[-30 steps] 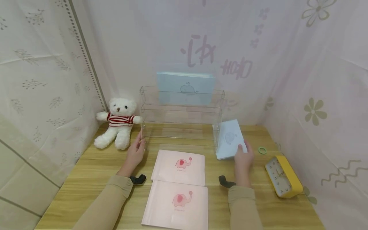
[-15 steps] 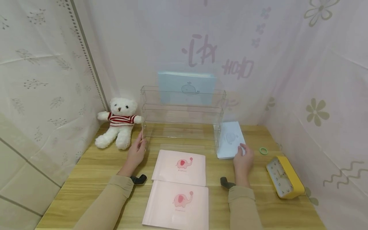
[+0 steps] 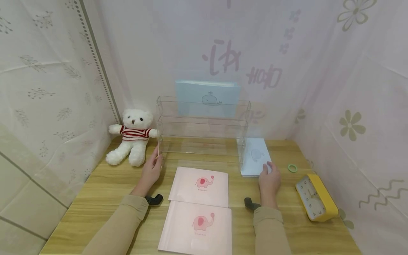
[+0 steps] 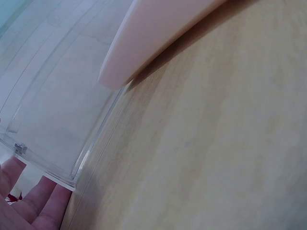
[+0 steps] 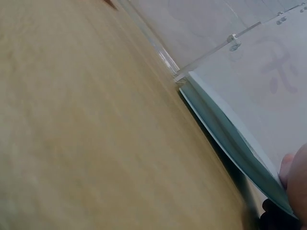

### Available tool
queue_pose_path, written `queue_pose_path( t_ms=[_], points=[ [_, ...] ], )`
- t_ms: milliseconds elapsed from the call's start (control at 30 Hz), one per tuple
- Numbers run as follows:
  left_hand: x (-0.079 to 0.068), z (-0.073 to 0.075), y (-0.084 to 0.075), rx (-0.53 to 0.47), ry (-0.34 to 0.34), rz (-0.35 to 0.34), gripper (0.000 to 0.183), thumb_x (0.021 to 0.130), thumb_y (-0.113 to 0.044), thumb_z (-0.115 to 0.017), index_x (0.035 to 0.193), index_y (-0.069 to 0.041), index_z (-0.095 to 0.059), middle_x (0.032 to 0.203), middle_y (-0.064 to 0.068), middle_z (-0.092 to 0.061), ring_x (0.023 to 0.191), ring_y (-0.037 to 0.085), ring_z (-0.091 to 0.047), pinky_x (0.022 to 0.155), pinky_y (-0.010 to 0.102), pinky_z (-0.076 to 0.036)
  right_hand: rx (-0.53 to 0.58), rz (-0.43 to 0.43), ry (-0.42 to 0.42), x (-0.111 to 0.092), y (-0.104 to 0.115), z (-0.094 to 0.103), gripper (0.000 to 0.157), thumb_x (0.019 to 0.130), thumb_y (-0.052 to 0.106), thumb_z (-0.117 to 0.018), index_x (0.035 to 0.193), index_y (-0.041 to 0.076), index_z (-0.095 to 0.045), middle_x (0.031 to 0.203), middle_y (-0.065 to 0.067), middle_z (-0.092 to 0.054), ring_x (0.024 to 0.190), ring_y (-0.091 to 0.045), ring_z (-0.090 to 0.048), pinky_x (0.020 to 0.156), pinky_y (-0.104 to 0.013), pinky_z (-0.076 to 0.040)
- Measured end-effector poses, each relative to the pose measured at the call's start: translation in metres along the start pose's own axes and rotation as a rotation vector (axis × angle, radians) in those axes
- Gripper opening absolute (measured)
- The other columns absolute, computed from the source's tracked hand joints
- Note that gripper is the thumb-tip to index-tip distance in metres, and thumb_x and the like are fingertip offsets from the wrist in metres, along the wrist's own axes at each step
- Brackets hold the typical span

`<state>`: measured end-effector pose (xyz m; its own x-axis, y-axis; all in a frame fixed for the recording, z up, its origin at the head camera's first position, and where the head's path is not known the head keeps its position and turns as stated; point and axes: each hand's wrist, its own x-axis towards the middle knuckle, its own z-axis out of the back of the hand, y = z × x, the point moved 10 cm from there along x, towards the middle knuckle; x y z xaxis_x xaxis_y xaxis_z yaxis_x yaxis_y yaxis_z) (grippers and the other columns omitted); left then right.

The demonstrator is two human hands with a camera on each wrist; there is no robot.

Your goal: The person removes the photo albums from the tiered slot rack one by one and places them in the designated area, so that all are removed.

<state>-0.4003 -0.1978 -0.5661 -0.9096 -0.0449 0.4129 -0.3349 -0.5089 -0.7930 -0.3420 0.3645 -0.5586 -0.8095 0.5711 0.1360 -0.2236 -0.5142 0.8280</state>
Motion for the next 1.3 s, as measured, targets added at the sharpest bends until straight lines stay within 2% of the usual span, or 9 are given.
queue_pose_path(
  t_ms=[433,667,800,833,933,1033,1200,1267,1300],
  points=[
    [-0.006,0.008,-0.023,-0.023,-0.011,-0.004,0.058,0.118,-0.036,-0.049,0.174,-0.032,-0.035,0.166,0.024,-0.053,0.152,0.049,-0.052,0.12,0.071,-0.044,-0.054,0.053,-0.066,-0.001,0.005,0.0,0.043,0.109,0.024,-0.057,0.141,-0.003,-0.067,0.148,-0.035,-0.063,0.139,-0.058,-0.052,0.124,-0.065,-0.033],
    [-0.007,0.009,-0.029,-0.044,-0.009,0.007,0.058,0.118,-0.031,-0.05,0.174,-0.029,-0.036,0.166,0.027,-0.052,0.153,0.048,-0.051,0.122,0.071,-0.043,-0.063,0.035,-0.074,-0.005,0.006,0.0,0.049,0.106,0.025,-0.059,0.143,-0.007,-0.062,0.147,-0.038,-0.062,0.138,-0.06,-0.049,0.122,-0.065,-0.032],
    [-0.007,0.01,-0.034,-0.051,0.003,0.019,0.059,0.117,-0.028,-0.05,0.175,-0.028,-0.035,0.167,0.027,-0.05,0.154,0.051,-0.049,0.122,0.074,-0.041,-0.039,0.085,-0.142,-0.008,0.017,0.006,0.045,0.107,0.026,-0.059,0.14,-0.005,-0.066,0.145,-0.035,-0.065,0.137,-0.057,-0.053,0.121,-0.064,-0.033],
    [-0.007,0.009,-0.031,-0.045,-0.005,0.008,0.058,0.117,-0.029,-0.05,0.174,-0.028,-0.036,0.167,0.026,-0.051,0.154,0.048,-0.05,0.123,0.07,-0.042,-0.016,0.11,-0.175,-0.01,0.023,0.009,0.043,0.107,0.027,-0.06,0.137,-0.004,-0.068,0.142,-0.034,-0.067,0.136,-0.056,-0.055,0.121,-0.064,-0.035],
    [-0.007,0.009,-0.03,-0.034,-0.007,0.02,0.058,0.118,-0.03,-0.05,0.174,-0.028,-0.037,0.168,0.023,-0.052,0.154,0.047,-0.05,0.124,0.07,-0.042,0.098,0.198,-0.271,-0.018,0.047,0.017,0.037,0.109,0.028,-0.062,0.129,-0.001,-0.073,0.134,-0.03,-0.071,0.132,-0.052,-0.061,0.118,-0.064,-0.042],
    [-0.006,0.006,-0.023,-0.031,0.011,0.038,0.058,0.118,-0.033,-0.05,0.174,-0.033,-0.035,0.17,0.019,-0.051,0.156,0.042,-0.05,0.126,0.067,-0.042,0.245,0.343,-0.33,-0.027,0.086,0.026,0.031,0.11,0.023,-0.065,0.121,-0.004,-0.075,0.123,-0.029,-0.073,0.126,-0.047,-0.066,0.115,-0.061,-0.048],
    [-0.004,0.005,-0.025,-0.036,0.03,0.035,0.059,0.119,-0.032,-0.048,0.176,-0.03,-0.032,0.17,0.021,-0.05,0.155,0.046,-0.049,0.125,0.068,-0.043,0.407,0.608,-0.298,-0.031,0.172,0.043,0.025,0.107,0.012,-0.069,0.12,-0.009,-0.072,0.117,-0.029,-0.071,0.117,-0.035,-0.067,0.114,-0.031,-0.051],
    [-0.006,0.008,-0.029,-0.037,0.008,0.029,0.06,0.118,-0.028,-0.05,0.175,-0.028,-0.034,0.168,0.024,-0.051,0.153,0.049,-0.051,0.122,0.07,-0.044,0.41,0.708,-0.256,-0.031,0.211,0.047,0.025,0.106,0.012,-0.07,0.122,-0.007,-0.072,0.12,-0.026,-0.072,0.118,-0.034,-0.066,0.111,-0.026,-0.048],
    [-0.009,0.011,-0.034,-0.053,0.003,0.037,0.06,0.117,-0.025,-0.051,0.175,-0.026,-0.035,0.167,0.025,-0.051,0.153,0.05,-0.051,0.122,0.071,-0.043,0.398,0.768,-0.246,-0.031,0.232,0.049,0.025,0.105,0.012,-0.07,0.122,-0.006,-0.073,0.12,-0.025,-0.073,0.119,-0.036,-0.067,0.111,-0.03,-0.049]
  ],
)
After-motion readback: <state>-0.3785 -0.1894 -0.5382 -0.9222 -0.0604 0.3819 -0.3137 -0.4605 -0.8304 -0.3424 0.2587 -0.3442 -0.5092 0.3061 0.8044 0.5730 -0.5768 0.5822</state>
